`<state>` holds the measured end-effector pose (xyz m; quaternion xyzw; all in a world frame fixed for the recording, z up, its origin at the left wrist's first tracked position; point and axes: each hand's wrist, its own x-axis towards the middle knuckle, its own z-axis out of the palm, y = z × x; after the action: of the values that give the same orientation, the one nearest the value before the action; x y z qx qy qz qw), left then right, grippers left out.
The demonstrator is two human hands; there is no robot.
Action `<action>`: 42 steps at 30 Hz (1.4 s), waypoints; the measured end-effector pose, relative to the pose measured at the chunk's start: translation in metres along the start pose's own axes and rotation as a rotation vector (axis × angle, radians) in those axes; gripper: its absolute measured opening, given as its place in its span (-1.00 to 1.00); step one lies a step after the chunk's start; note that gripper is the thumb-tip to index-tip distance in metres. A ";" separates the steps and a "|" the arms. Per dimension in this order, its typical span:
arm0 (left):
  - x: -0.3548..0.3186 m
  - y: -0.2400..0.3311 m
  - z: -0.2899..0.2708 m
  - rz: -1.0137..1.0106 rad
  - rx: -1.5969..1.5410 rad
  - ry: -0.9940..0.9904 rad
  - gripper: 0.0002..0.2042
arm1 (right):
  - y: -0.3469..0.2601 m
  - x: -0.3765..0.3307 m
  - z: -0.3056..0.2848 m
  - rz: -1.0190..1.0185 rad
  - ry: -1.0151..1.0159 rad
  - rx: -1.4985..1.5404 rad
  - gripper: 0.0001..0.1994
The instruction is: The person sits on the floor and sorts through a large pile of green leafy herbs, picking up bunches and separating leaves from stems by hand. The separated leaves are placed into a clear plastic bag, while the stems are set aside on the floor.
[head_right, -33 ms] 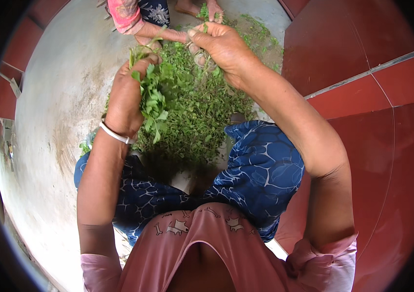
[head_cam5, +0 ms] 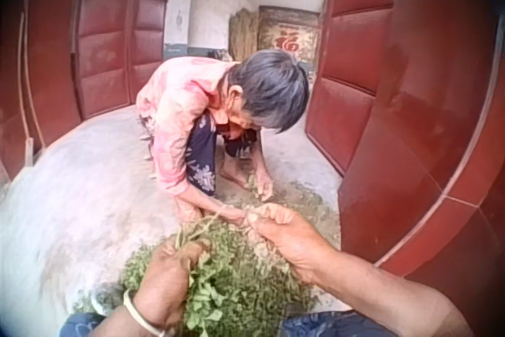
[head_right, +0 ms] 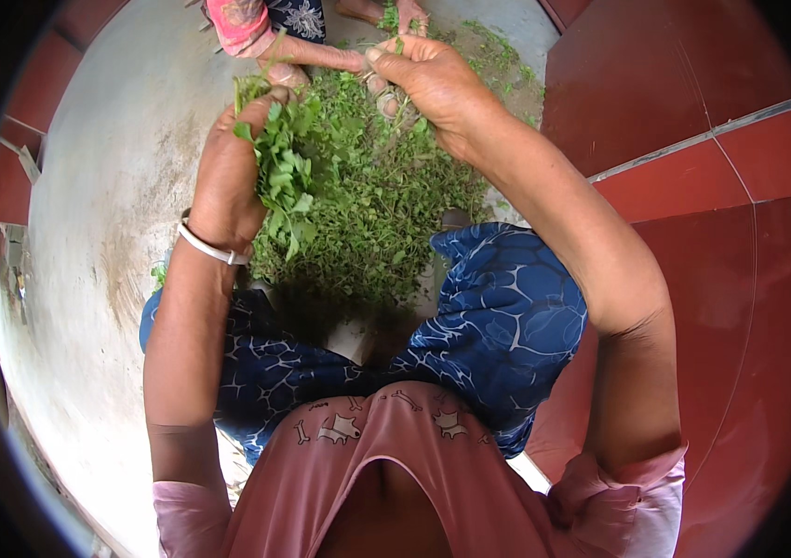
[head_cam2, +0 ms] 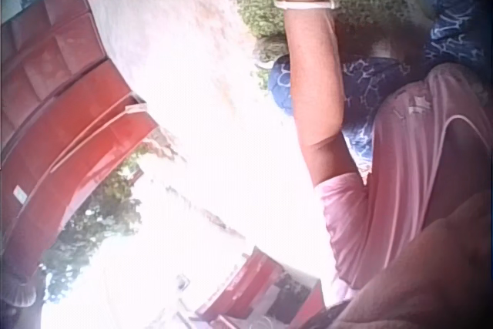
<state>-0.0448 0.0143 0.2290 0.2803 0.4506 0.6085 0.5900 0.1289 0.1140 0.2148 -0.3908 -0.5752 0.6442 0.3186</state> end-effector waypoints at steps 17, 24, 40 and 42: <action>-0.005 0.008 -0.073 0.025 -0.169 -0.085 -0.71 | 0.072 -0.056 0.011 0.330 -1.026 -0.930 -0.67; -0.014 0.014 -0.075 -0.019 -0.264 -0.099 -0.77 | 0.164 -0.045 -0.010 0.072 -0.897 -1.281 -0.71; -0.013 -0.006 -0.098 -0.085 -0.162 0.039 -0.78 | 0.255 0.011 0.016 0.361 -0.645 -1.139 -0.88; -0.013 -0.006 -0.113 -0.077 0.054 0.142 -0.74 | 0.236 0.027 0.019 0.520 -0.588 -0.765 -0.87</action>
<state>-0.1391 -0.0232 0.1767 0.2347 0.5180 0.5913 0.5719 0.1089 0.0957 -0.0222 -0.4115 -0.7176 0.5288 -0.1903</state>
